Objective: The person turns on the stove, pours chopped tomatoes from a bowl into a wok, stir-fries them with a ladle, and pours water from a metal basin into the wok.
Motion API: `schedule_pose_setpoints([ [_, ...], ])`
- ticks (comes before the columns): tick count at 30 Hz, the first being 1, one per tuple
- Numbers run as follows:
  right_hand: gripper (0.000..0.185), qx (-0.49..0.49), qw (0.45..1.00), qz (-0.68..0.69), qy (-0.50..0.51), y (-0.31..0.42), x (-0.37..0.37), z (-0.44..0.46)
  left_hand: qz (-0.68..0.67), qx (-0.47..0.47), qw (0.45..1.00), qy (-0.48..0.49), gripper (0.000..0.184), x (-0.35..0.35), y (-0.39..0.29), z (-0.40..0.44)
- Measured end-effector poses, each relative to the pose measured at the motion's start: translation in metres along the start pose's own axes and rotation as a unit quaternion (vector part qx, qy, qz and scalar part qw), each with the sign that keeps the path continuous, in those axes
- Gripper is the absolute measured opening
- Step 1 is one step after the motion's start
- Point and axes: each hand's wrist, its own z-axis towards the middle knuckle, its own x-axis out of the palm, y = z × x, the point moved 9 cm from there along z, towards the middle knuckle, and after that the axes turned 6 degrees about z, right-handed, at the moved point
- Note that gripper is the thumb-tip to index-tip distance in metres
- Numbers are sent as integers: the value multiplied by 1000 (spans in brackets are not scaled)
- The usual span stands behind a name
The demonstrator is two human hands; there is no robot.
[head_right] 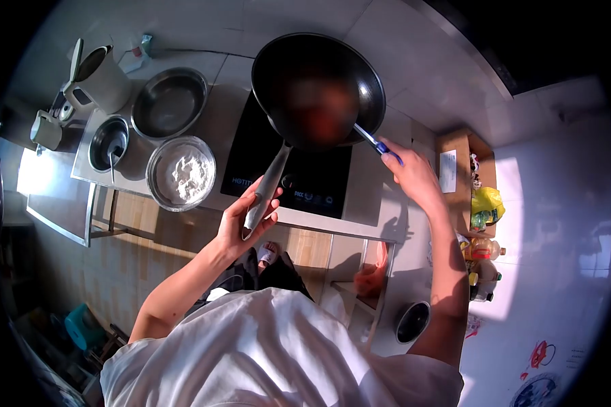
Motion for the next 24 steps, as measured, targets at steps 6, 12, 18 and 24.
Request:
schedule_pose_setpoints([
  [6,37,17,993,-117,21,-1,-54,-36,-9,5,1000,15,48,0,1,2],
  [12,37,56,994,92,-30,-27,5,48,18,-6,1000,0,49,0,0,-2],
  [18,36,-24,998,48,-22,-14,20,57,74,-17,997,-2,48,-27,2,-18],
  [24,36,19,999,-26,-30,-28,-60,-12,85,26,991,-102,45,-105,-21,-54],
])
